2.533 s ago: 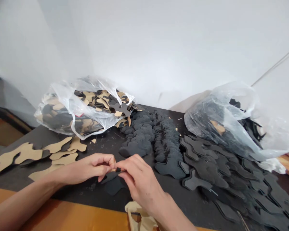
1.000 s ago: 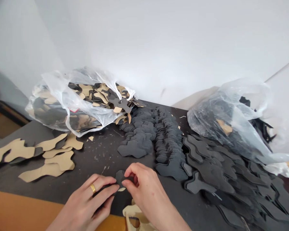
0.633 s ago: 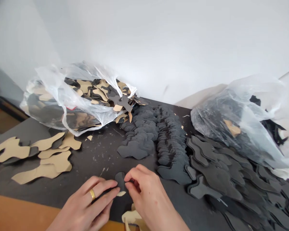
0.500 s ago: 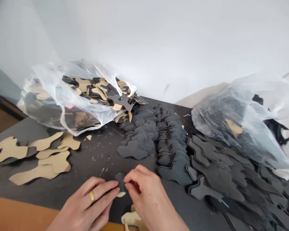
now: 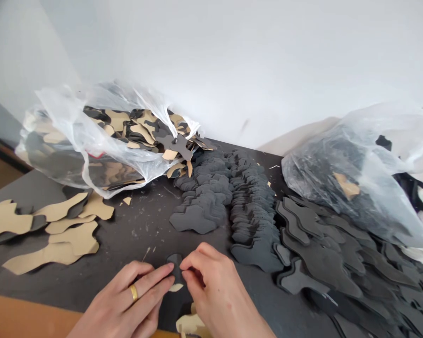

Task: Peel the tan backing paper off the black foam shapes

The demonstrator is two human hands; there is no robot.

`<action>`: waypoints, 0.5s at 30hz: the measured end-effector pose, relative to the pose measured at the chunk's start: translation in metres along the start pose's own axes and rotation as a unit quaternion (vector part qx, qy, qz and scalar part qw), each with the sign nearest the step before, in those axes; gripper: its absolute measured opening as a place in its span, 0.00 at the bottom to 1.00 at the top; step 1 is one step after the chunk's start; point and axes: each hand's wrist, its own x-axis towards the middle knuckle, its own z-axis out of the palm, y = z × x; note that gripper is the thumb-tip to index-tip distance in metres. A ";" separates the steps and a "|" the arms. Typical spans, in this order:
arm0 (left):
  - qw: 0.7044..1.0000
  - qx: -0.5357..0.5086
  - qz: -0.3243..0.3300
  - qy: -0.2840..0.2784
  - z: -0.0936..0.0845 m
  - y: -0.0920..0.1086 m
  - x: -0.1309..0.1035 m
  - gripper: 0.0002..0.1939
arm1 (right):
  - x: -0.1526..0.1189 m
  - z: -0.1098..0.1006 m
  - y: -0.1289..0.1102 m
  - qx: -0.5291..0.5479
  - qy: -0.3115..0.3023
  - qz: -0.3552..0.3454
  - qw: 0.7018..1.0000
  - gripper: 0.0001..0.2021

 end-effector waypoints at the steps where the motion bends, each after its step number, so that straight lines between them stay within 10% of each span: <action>1: 1.000 0.002 0.000 -0.004 0.000 0.000 0.000 0.15 | 0.000 0.000 0.000 -0.001 0.000 0.000 1.000 0.12; 15: 1.000 0.004 -0.004 -0.021 0.001 0.003 0.003 0.16 | 0.000 0.000 0.000 -0.011 -0.003 0.005 1.000 0.11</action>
